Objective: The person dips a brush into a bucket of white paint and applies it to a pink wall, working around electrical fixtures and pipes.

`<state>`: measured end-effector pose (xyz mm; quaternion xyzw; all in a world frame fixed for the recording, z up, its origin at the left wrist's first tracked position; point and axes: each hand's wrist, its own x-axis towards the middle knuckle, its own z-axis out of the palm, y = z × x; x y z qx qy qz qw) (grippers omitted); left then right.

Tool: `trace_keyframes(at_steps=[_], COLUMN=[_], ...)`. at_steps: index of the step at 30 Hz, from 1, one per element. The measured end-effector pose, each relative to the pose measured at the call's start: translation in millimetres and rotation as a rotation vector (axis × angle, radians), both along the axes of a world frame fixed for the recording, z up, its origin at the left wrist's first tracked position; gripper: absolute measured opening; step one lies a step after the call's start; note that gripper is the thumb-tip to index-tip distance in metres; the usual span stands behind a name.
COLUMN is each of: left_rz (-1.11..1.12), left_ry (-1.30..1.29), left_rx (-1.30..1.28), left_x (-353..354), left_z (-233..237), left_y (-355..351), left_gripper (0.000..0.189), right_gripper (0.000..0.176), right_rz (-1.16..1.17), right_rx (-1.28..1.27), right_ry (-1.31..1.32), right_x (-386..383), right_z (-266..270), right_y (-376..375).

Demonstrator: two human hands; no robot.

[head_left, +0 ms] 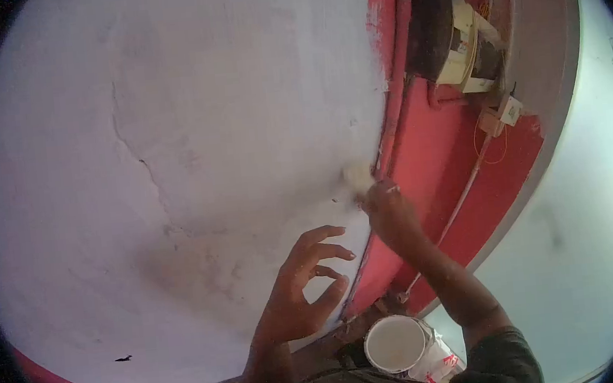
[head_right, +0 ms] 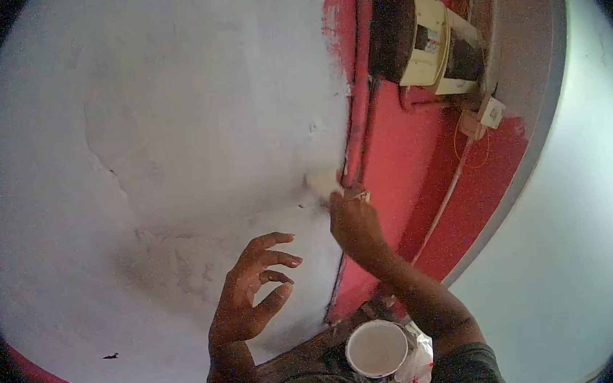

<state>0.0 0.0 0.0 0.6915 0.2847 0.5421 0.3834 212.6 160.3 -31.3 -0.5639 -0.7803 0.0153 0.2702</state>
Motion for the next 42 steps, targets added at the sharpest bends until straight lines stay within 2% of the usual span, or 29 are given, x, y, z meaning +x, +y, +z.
trace_keyframes(at_steps=[2, 3, 5, 7, 8, 9, 12, 13, 16, 18, 19, 20, 21, 22, 23, 24, 25, 27, 29, 30, 32, 35, 38, 40, 42], left_rz=[0.013, 0.021, 0.035, 0.03, 0.028, 0.033, 0.056, 0.067, 0.111, 0.143, 0.16, 0.176, 0.191, 0.205, 0.216, 0.211, 0.206, 0.191, 0.17, 0.143, 0.081, -0.04, -0.112, -0.13, -0.147], left_ry=[-0.015, -0.025, -0.039, -0.052, -0.06, -0.061, -0.066, -0.069, -0.075, -0.078, -0.076, -0.074, -0.083, -0.092, -0.101, -0.1, -0.1, -0.09, -0.063, -0.048, -0.022, 0.075, 0.099, 0.062, 0.021], left_rx=[-0.014, 0.059, 0.028, 0.02, 0.021, 0.026, 0.042, 0.039, 0.021, 0.01, 0.006, 0.002, -0.001, -0.006, -0.011, -0.015, -0.017, -0.007, 0.002, 0.004, 0.004, -0.055, -0.155, -0.225, -0.283], left_x=[-0.3, -3.6, -3.8, -3.2, -2.7, -3.3, -7.1, -9.9, -19.9, -28.4, -33.1, -36.9, -40.0, -42.6, -44.9, -46.8, -48.0, -51.6, -55.2, -56.5, -56.7, -52.0, -41.1, -33.4, -31.4], left_z=[0.7, 6.7, 5.9, 8.0, 9.0, 9.2, 5.1, 2.9, -2.9, -3.4, -2.5, -1.7, -1.9, -2.8, -3.6, -3.5, -2.8, -3.4, -9.1, -11.5, -16.2, -40.4, -71.8, -92.3, -112.6], left_y=[-3.6, 7.7, -4.4, -11.7, -13.8, -15.5, -18.3, -19.0, -23.1, -24.6, -26.3, -27.8, -29.1, -31.0, -32.6, -33.8, -34.8, -34.2, -32.4, -32.6, -31.6, -23.9, -19.1, -16.2, -18.4], left_gripper=[0.035, 0.034, 0.032, 0.032, 0.032, 0.032, 0.032, 0.032, 0.031, 0.03, 0.029, 0.029, 0.029, 0.029, 0.029, 0.029, 0.029, 0.029, 0.028, 0.029, 0.03, 0.034, 0.04, 0.042, 0.044], right_gripper=[0.031, 0.028, 0.023, 0.027, 0.03, 0.034, 0.031, 0.03, 0.021, 0.019, 0.019, 0.016, 0.013, 0.014, 0.011, 0.014, 0.025, 0.038, 0.036, 0.034, 0.034, 0.03, 0.025, 0.029, 0.04], right_rz=[0.034, 0.073, 0.166, 0.131, -0.022, 0.048, -0.008, -0.057, 0.02, -0.007, -0.024, -0.092, -0.031, -0.105, -0.04, -0.084, -0.076, -0.048, 0.025, 0.055, 0.157, 0.271, 0.486, 0.464, 0.501], right_rx=[-0.088, 0.066, 0.199, 0.06, 0.105, 0.493, 0.702, 0.729, 0.823, 1.009, 1.097, 0.988, 1.093, 1.032, 1.153, 0.97, 0.793, 0.671, 0.627, 0.535, 0.368, 0.132, -0.018, -0.592, -0.732], right_ry=[-0.177, -0.22, -0.296, -0.206, -0.192, -0.15, -0.089, -0.066, 0.262, 0.187, 0.155, -0.021, -0.169, -0.172, -0.142, -0.141, -0.15, -0.175, -0.206, -0.253, -0.143, -0.137, 0.151, 0.064, 0.301], right_x=[1.6, 0.4, 3.6, -10.7, -17.1, -17.6, -35.0, -45.4, -62.7, -74.6, -80.9, -88.9, -96.9, -113.9, -122.9, -129.5, -130.1, -128.9, -127.0, -124.6, -117.3, -89.4, -39.1, -25.9, -12.5], right_z=[-9.9, 13.6, 37.4, 125.7, 162.4, 194.6, 268.8, 281.8, 297.2, 291.7, 284.4, 271.0, 247.9, 218.2, 189.7, 169.6, 150.4, 101.9, 40.3, 13.2, -41.8, -116.7, -234.6, -251.9, -258.3], right_y=[-6.9, 9.9, 11.3, -1.8, 5.1, -8.1, -31.2, -44.1, -58.7, -56.9, -54.3, -46.3, -30.9, -36.7, -36.3, -48.4, -58.3, -72.8, -77.8, -81.9, -87.0, -76.8, -35.4, -36.6, -51.0])
